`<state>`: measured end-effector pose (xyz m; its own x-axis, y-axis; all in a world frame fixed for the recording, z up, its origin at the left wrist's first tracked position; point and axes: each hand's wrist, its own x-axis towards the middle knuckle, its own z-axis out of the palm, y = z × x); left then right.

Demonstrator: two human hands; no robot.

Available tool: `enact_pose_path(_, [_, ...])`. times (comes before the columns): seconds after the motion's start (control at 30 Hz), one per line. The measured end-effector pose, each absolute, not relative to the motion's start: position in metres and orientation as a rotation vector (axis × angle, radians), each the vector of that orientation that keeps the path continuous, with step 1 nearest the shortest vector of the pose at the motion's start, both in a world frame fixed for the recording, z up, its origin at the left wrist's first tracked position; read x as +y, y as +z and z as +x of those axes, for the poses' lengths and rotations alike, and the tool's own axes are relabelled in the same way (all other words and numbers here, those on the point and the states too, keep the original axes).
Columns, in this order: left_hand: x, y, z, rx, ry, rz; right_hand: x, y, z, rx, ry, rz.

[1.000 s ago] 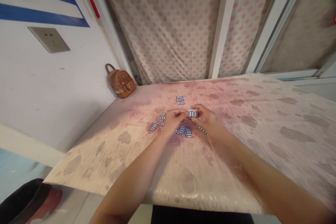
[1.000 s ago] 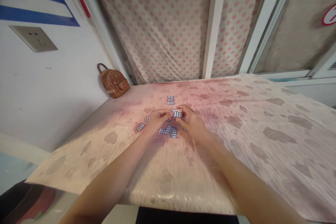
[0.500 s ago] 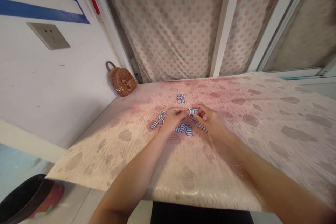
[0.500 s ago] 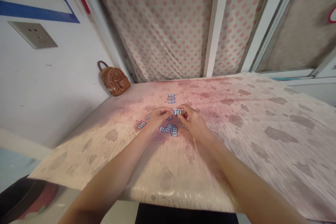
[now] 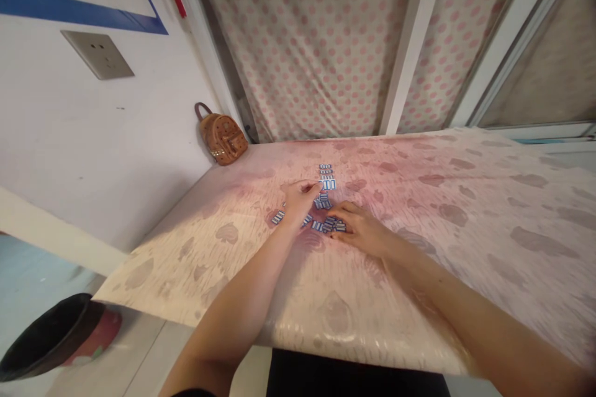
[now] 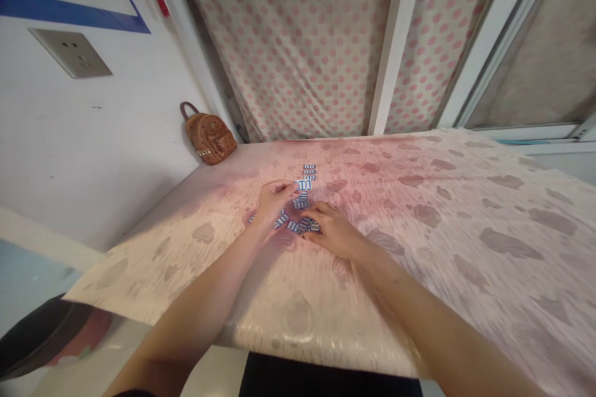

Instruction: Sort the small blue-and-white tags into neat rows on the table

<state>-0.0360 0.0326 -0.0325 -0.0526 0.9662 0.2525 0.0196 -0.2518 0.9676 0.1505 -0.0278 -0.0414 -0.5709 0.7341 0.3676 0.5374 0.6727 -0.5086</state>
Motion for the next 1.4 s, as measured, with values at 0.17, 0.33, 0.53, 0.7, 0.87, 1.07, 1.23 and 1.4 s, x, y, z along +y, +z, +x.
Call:
enact_pose_path(0.17, [0.033,-0.034,-0.035,1.119,1.444,1.415,-0.029,-0.043,0.14,-2.27,0.333,-1.143])
enact_pose_path(0.33, [0.031,-0.032,-0.032,1.14,1.438,1.461,-0.027,-0.044,0.131,-2.253,0.281,-1.182])
enact_pose_path(0.53, [0.025,-0.025,-0.031,1.175,1.416,1.51,-0.029,-0.043,0.128,-2.195,0.306,-1.158])
enact_pose_path(0.7, [0.021,-0.025,-0.029,1.171,1.395,1.526,-0.026,-0.034,0.139,-1.875,0.413,-1.161])
enact_pose_path(0.87, [0.017,-0.029,-0.024,1.125,1.355,1.569,-0.017,-0.032,0.154,-1.628,0.54,-1.138])
enact_pose_path(1.07, [0.013,-0.028,-0.02,1.113,1.327,1.673,-0.017,-0.032,0.16,-1.613,0.557,-1.123])
enact_pose_path(1.23, [0.01,-0.025,-0.02,1.119,1.341,1.693,-0.019,-0.032,0.16,-1.662,0.59,-1.18])
enact_pose_path(1.4, [0.008,-0.023,-0.02,1.127,1.304,1.688,-0.022,-0.027,0.159,-1.713,0.536,-1.174])
